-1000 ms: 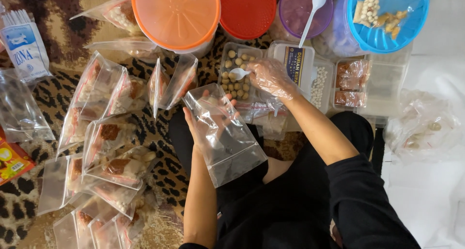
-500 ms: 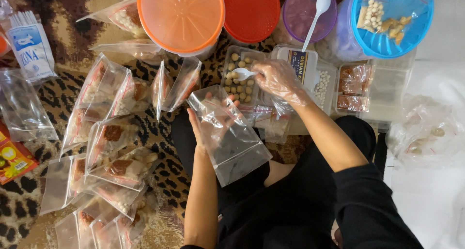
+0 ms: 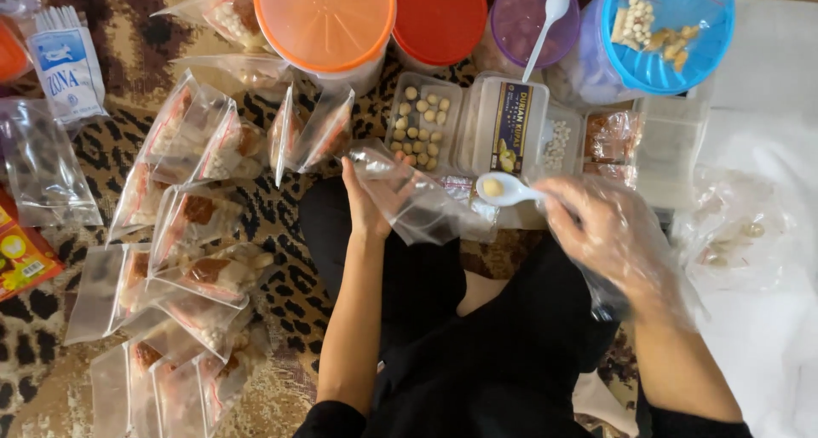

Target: Packaging various small food items from containers into individual plastic bags using spoons.

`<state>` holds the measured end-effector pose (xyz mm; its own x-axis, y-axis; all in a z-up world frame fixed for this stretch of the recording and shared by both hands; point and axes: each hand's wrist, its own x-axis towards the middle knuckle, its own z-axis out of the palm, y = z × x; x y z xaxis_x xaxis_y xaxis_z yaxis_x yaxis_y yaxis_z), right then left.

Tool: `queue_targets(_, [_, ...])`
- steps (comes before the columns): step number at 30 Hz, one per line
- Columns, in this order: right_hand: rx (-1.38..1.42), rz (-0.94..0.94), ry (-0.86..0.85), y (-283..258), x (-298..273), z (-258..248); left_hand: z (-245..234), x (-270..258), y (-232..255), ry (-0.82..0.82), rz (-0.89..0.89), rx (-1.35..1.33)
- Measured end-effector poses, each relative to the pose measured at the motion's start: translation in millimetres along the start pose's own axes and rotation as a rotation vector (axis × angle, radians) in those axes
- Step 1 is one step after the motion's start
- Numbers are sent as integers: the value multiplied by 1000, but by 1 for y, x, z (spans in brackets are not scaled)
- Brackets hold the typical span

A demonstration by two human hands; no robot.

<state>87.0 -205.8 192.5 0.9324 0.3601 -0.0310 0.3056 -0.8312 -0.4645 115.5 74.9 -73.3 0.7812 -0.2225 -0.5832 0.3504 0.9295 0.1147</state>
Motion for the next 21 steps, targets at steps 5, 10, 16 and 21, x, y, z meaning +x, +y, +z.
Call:
queue_targets(5, [-40, -43, 19, -18, -37, 2, -3, -2, -15, 29, -3, 52])
queue_targets(10, [-119, -102, 43, -38, -36, 34, 9, -16, -22, 9, -43, 50])
queue_targets(16, [-128, -54, 147, -71, -23, 89, 10, -19, -21, -29, -44, -9])
queue_targets(21, [54, -21, 186, -85, -20, 96, 16, -29, -20, -59, -3, -52])
